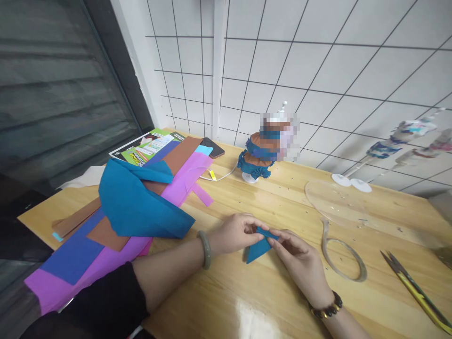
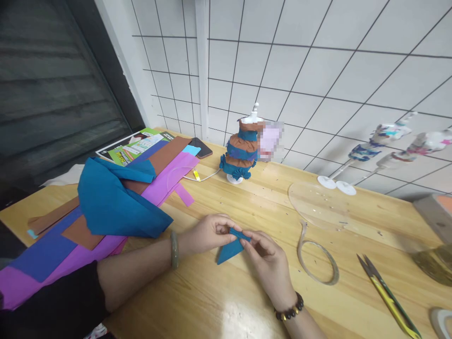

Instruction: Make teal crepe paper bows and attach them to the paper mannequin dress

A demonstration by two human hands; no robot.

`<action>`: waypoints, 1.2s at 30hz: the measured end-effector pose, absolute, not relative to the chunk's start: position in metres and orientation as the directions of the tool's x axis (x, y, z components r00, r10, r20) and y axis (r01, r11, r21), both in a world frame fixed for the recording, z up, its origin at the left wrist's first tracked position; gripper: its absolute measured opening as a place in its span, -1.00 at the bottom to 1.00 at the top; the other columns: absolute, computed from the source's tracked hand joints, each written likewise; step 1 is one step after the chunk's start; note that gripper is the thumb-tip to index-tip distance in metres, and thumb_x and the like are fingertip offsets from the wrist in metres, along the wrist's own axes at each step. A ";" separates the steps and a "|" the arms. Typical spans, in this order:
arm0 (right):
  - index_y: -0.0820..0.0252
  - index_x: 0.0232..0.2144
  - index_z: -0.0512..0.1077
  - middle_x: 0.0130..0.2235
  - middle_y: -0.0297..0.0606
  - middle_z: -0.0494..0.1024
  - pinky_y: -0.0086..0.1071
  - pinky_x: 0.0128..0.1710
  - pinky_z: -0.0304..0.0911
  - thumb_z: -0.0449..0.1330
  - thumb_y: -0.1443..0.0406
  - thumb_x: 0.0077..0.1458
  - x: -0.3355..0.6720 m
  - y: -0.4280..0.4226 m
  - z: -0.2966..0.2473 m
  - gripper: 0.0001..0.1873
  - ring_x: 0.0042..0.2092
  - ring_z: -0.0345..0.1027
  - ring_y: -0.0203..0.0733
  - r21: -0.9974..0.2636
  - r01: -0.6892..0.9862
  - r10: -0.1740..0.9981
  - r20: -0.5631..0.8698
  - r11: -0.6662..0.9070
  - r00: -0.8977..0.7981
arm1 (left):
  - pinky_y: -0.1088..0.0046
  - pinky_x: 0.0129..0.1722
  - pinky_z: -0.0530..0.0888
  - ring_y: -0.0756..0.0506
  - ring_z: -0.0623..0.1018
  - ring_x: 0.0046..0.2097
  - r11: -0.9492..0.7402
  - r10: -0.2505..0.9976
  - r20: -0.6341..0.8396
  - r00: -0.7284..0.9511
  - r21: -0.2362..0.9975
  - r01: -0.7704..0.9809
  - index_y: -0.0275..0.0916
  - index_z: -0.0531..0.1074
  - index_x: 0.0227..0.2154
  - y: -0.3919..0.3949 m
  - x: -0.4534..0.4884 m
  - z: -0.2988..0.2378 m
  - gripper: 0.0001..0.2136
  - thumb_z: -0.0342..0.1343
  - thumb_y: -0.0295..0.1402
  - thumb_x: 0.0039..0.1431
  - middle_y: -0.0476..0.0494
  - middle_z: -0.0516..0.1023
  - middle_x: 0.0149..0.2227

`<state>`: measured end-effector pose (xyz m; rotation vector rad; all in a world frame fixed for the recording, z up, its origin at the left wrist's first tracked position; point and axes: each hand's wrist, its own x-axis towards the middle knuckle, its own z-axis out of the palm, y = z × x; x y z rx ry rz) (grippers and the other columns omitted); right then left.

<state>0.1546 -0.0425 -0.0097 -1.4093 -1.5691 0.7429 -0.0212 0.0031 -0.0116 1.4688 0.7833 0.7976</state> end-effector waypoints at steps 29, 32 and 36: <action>0.14 -0.33 0.50 -0.25 -0.19 0.58 -0.29 -0.21 0.38 0.18 0.19 0.00 0.154 -0.044 -0.003 -0.80 -0.25 0.46 -0.12 -0.880 0.440 0.983 0.178 0.180 -0.046 | 0.45 -0.24 0.44 -0.06 0.51 -0.25 0.051 0.846 -0.033 0.532 0.999 -0.019 -0.33 0.48 -0.24 0.002 -0.022 -0.005 -0.72 0.15 -0.29 -0.01 -0.19 0.55 -0.30; 0.14 -0.31 0.51 -0.26 -0.19 0.59 -0.29 -0.23 0.40 0.20 0.19 -0.03 0.154 -0.044 -0.005 -0.77 -0.27 0.47 -0.12 -0.887 0.435 0.987 0.159 0.155 -0.028 | 0.45 -0.25 0.44 -0.05 0.51 -0.27 0.058 0.848 -0.034 0.529 0.998 -0.029 -0.35 0.49 -0.27 0.002 -0.022 -0.003 -0.74 0.16 -0.30 -0.02 -0.19 0.56 -0.32; 0.14 -0.33 0.52 -0.28 -0.20 0.60 -0.28 -0.21 0.40 0.20 0.20 -0.03 0.155 -0.044 -0.007 -0.79 -0.27 0.47 -0.13 -0.899 0.415 0.990 0.139 0.140 -0.033 | 0.44 -0.24 0.43 -0.05 0.51 -0.27 0.062 0.847 -0.040 0.529 0.998 -0.024 -0.35 0.49 -0.26 0.003 -0.021 -0.005 -0.72 0.17 -0.30 -0.04 -0.20 0.56 -0.31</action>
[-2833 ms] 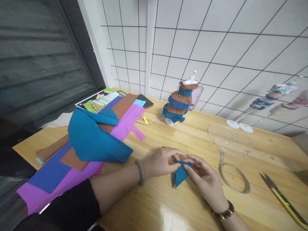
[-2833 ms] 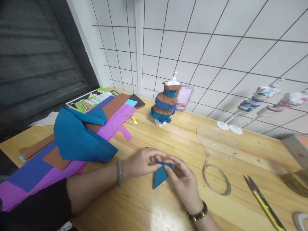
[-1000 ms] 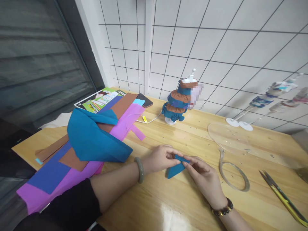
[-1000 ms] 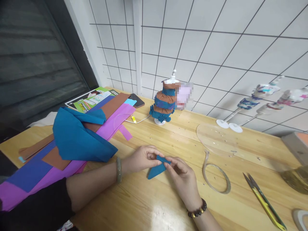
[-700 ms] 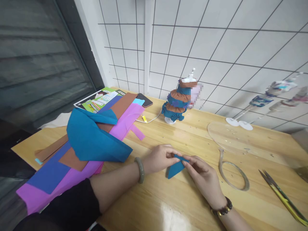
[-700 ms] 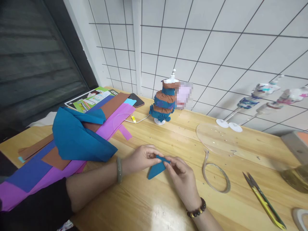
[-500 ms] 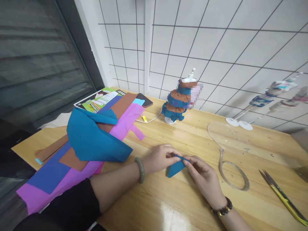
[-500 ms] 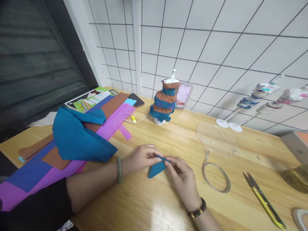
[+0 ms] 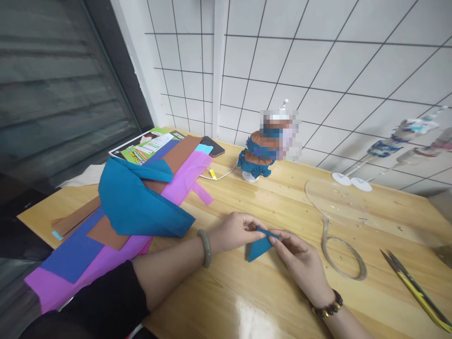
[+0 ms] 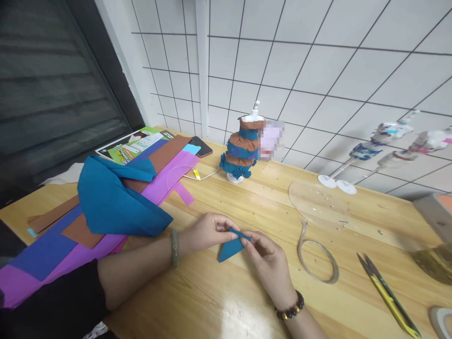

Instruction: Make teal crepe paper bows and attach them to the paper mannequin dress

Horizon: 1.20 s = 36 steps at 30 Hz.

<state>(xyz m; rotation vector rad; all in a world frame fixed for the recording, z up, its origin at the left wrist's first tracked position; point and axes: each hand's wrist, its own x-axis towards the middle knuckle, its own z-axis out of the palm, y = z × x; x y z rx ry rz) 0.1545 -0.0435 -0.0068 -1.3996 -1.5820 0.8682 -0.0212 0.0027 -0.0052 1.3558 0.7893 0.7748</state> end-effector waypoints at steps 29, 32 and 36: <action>0.13 -0.39 0.53 -0.43 -0.25 0.59 -0.37 -0.35 0.37 0.22 0.14 -0.09 0.160 -0.039 0.004 -0.78 -0.42 0.43 -0.21 -0.976 0.218 1.000 0.001 0.006 -0.020 | 0.44 -0.22 0.44 -0.05 0.53 -0.25 0.049 0.837 0.000 0.547 0.996 -0.076 -0.35 0.49 -0.26 0.005 -0.023 -0.004 -0.78 0.07 -0.44 0.01 -0.19 0.58 -0.27; 0.13 -0.41 0.53 -0.42 -0.24 0.60 -0.36 -0.33 0.36 0.22 0.15 -0.08 0.162 -0.039 0.001 -0.79 -0.39 0.44 -0.19 -0.982 0.189 0.999 -0.018 -0.012 -0.033 | 0.46 -0.24 0.43 -0.04 0.52 -0.25 0.030 0.840 0.004 0.543 0.998 -0.053 -0.35 0.50 -0.26 0.005 -0.024 -0.003 -0.78 0.06 -0.44 0.02 -0.18 0.58 -0.28; 0.13 -0.41 0.53 -0.39 -0.23 0.59 -0.34 -0.26 0.33 0.23 0.17 -0.08 0.166 -0.038 -0.003 -0.80 -0.34 0.43 -0.17 -0.987 0.144 0.996 -0.072 -0.065 -0.047 | 0.48 -0.24 0.43 -0.05 0.53 -0.25 -0.006 0.838 0.028 0.545 0.999 -0.042 -0.34 0.51 -0.27 0.005 -0.024 -0.005 -0.78 0.05 -0.43 0.03 -0.19 0.58 -0.27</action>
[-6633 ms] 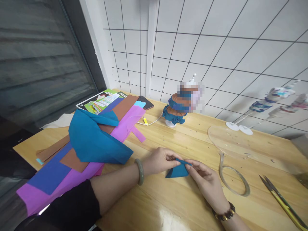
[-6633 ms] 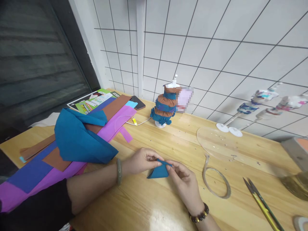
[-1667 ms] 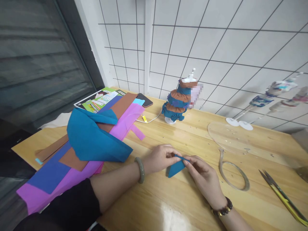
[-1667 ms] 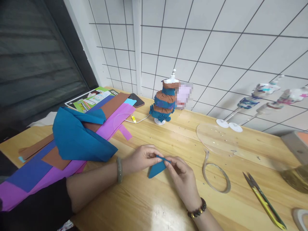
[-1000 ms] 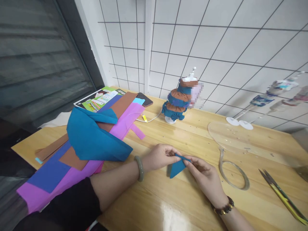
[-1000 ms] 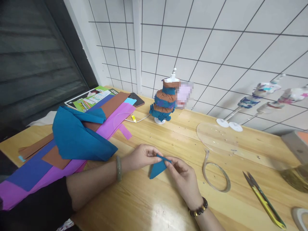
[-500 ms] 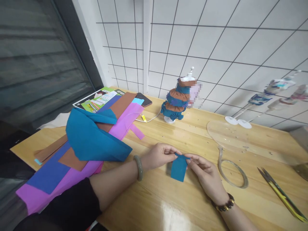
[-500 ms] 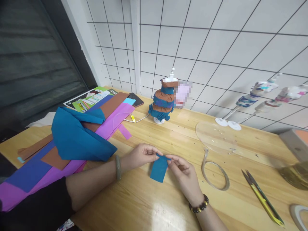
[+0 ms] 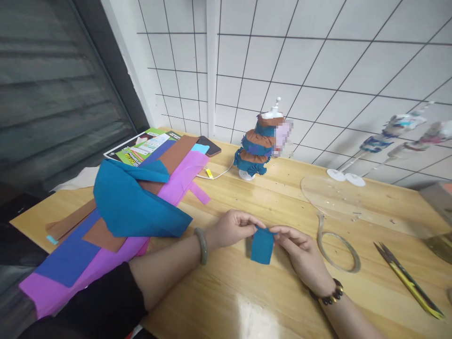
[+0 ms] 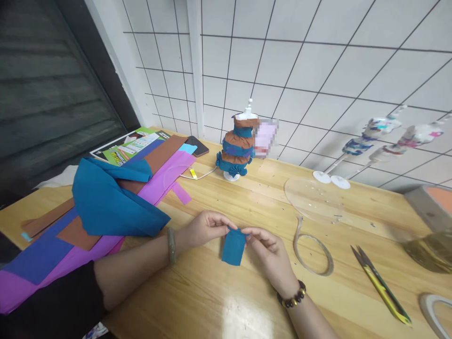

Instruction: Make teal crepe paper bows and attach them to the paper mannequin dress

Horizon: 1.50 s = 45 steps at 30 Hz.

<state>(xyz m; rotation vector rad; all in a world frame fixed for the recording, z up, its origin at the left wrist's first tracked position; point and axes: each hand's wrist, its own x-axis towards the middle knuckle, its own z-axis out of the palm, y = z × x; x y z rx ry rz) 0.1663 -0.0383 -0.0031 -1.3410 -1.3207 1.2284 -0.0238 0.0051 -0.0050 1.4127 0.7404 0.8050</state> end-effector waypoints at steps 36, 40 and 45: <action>0.17 -0.41 0.42 -0.45 -0.29 0.50 -0.45 -0.38 0.30 0.24 0.18 -0.08 0.152 -0.041 -0.003 -0.80 -0.40 0.35 -0.29 -0.981 0.193 0.999 -0.007 0.001 -0.041 | 0.54 -0.31 0.41 0.02 0.48 -0.32 -0.133 0.839 0.080 0.539 0.989 0.060 -0.32 0.42 -0.32 -0.002 -0.020 -0.006 -0.84 0.07 -0.45 -0.01 -0.11 0.50 -0.34; 0.17 -0.43 0.43 -0.47 -0.29 0.49 -0.45 -0.41 0.29 0.24 0.17 -0.09 0.151 -0.041 -0.002 -0.80 -0.43 0.33 -0.29 -0.977 0.213 1.000 -0.001 0.002 -0.013 | 0.55 -0.33 0.40 0.02 0.47 -0.34 -0.120 0.846 0.066 0.529 0.990 0.068 -0.32 0.42 -0.33 -0.001 -0.020 -0.006 -0.85 0.08 -0.42 -0.01 -0.10 0.49 -0.37; 0.17 -0.43 0.43 -0.48 -0.29 0.48 -0.42 -0.41 0.30 0.24 0.16 -0.10 0.151 -0.041 -0.001 -0.79 -0.44 0.32 -0.27 -0.973 0.230 1.000 0.016 0.011 0.020 | 0.53 -0.31 0.40 0.01 0.47 -0.33 -0.088 0.860 0.057 0.508 0.995 0.037 -0.32 0.40 -0.32 0.000 -0.021 -0.008 -0.84 0.07 -0.38 0.02 -0.10 0.48 -0.38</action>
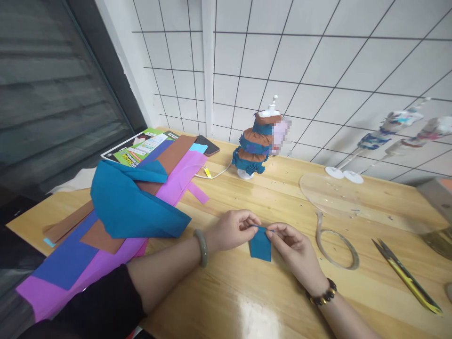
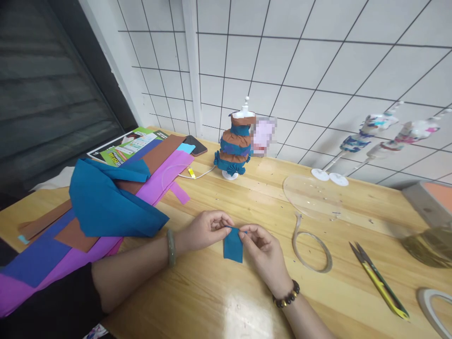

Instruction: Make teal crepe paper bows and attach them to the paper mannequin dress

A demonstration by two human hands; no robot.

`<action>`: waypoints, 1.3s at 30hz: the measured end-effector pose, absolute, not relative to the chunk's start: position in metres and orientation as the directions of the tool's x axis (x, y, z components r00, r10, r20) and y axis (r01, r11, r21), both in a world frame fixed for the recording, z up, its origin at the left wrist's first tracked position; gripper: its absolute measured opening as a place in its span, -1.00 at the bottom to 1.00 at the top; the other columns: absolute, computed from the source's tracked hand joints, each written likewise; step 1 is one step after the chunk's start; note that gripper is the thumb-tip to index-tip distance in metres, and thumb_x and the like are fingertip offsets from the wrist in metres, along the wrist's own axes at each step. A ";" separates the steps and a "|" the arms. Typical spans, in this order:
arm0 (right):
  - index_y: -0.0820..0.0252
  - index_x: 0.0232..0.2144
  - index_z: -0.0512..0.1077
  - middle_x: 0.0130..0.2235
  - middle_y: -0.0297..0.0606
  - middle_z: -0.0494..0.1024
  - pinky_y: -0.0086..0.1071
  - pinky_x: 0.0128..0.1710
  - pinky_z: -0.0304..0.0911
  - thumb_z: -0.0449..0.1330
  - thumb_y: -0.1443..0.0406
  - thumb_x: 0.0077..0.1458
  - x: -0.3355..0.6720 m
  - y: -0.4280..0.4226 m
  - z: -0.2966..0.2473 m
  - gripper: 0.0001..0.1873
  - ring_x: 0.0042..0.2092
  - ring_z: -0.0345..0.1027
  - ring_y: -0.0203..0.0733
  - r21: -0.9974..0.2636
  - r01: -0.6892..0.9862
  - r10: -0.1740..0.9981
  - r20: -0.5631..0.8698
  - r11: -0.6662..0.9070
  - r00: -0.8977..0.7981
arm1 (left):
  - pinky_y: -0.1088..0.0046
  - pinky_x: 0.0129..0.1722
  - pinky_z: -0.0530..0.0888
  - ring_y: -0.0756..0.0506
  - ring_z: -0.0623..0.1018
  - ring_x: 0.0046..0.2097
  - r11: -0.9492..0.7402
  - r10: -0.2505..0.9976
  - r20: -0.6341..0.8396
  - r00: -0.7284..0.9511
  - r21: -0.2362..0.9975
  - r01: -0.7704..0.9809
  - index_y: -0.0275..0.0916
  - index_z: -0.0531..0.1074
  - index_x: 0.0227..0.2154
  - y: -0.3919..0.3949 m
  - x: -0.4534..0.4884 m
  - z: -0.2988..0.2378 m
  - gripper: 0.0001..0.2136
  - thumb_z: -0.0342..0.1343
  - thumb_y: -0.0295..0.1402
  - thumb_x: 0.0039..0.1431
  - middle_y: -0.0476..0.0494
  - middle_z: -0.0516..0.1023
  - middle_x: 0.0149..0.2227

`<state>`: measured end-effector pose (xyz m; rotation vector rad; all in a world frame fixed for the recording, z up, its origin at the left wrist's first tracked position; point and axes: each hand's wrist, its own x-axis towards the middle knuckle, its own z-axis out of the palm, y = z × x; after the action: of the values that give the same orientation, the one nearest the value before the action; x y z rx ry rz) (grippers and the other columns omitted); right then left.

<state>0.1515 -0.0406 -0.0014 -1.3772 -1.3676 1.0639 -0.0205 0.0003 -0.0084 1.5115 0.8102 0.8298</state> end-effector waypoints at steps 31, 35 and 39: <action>0.17 -0.28 0.42 -0.32 -0.19 0.54 -0.33 -0.23 0.35 0.23 0.09 -0.08 0.153 -0.038 0.004 -0.66 -0.26 0.42 -0.17 -0.981 0.191 0.995 -0.061 -0.044 -0.084 | 0.54 -0.32 0.36 0.04 0.41 -0.36 -0.056 0.828 0.044 0.559 0.998 0.005 -0.31 0.38 -0.31 -0.001 -0.022 -0.002 -0.85 0.05 -0.39 0.04 -0.05 0.41 -0.42; 0.17 -0.32 0.42 -0.36 -0.21 0.53 -0.35 -0.29 0.35 0.24 0.09 -0.10 0.153 -0.038 0.002 -0.67 -0.30 0.41 -0.19 -0.977 0.210 0.998 -0.037 -0.025 -0.051 | 0.55 -0.33 0.35 0.04 0.41 -0.36 -0.062 0.818 0.051 0.573 0.998 -0.001 -0.31 0.39 -0.31 -0.002 -0.022 -0.002 -0.86 0.04 -0.40 0.04 -0.05 0.41 -0.42; 0.17 -0.34 0.42 -0.35 -0.22 0.52 -0.37 -0.28 0.34 0.24 0.09 -0.10 0.154 -0.038 0.002 -0.68 -0.31 0.39 -0.21 -0.976 0.217 0.999 -0.037 -0.029 -0.034 | 0.57 -0.38 0.33 0.04 0.40 -0.38 -0.112 0.819 0.078 0.568 0.993 0.026 -0.31 0.43 -0.36 0.000 -0.023 0.000 -0.87 0.00 -0.41 0.06 -0.05 0.43 -0.43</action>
<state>0.1538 -0.0381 0.0024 -1.3756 -1.3815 1.1511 -0.0231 -0.0002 0.0001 1.5491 0.7419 0.7906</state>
